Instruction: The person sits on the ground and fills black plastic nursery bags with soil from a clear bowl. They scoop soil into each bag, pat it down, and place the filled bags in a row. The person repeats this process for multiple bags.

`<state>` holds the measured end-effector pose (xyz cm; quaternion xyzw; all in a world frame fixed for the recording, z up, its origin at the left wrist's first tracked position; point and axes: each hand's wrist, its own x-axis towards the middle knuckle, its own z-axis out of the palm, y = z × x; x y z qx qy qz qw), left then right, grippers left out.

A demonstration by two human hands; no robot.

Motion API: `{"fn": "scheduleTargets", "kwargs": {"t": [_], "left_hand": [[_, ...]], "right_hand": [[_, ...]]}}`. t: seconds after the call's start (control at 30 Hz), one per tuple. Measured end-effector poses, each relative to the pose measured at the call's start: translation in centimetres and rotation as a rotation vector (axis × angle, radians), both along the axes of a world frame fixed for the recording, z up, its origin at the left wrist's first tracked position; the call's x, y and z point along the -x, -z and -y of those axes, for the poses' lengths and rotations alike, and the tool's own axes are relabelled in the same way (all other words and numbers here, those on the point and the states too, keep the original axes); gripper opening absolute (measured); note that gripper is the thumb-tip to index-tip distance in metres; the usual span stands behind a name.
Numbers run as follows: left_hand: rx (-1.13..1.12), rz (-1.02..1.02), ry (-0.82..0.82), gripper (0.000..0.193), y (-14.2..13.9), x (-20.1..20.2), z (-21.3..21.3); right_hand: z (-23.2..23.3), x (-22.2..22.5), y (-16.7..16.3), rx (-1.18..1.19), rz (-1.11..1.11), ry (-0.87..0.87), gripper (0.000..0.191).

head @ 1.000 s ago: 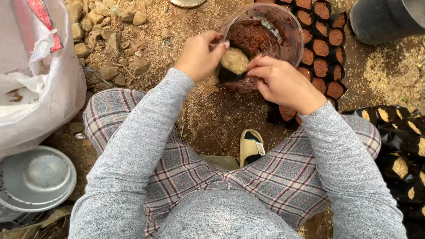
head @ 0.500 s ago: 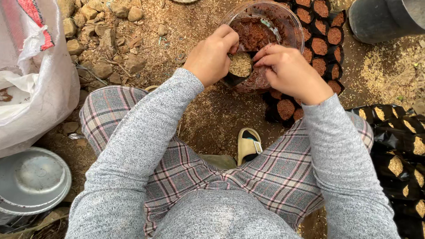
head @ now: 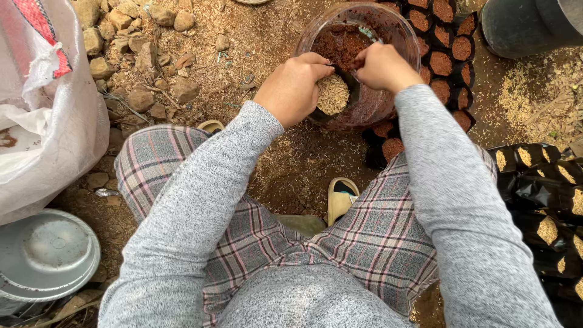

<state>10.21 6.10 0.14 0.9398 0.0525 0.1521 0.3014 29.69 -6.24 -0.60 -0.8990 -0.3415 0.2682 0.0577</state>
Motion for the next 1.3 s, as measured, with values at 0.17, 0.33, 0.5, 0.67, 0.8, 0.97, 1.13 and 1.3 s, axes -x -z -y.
{"fn": "scheduleTargets", "kwargs": {"t": [0.17,0.33,0.5,0.67,0.8,0.97,1.13,1.3], "left_hand": [[0.099,-0.021,0.009,0.043,-1.3,0.3,0.1],[0.172,-0.078,0.032,0.041,-2.4,1.1,0.0],[0.182,-0.079,0.050,0.044,-2.9,1.2,-0.2],[0.191,-0.093,0.050,0.043,-3.0,1.3,-0.3],[0.208,-0.115,0.022,0.043,-2.8,1.6,-0.3],[0.207,-0.101,0.026,0.041,-2.6,1.8,-0.5],[0.183,-0.104,0.018,0.040,-2.4,1.6,-0.5],[0.183,-0.099,0.026,0.041,-2.4,1.5,-0.5]], "right_hand": [[-2.8,-0.5,3.3,0.427,-0.021,-0.021,0.039],[-2.8,-0.2,5.5,0.561,-0.175,-0.032,0.038],[-2.1,0.7,6.6,0.535,-0.324,0.016,0.041],[-2.8,0.5,5.5,0.428,-0.376,-0.024,0.049],[-4.0,-0.4,3.4,0.190,-0.356,-0.032,0.057],[-3.8,-1.1,1.5,0.095,-0.205,0.048,0.056],[-3.6,-1.5,1.5,-0.221,-0.173,0.057,0.070],[-3.4,0.2,4.6,0.256,-0.052,-0.293,0.085]]}}
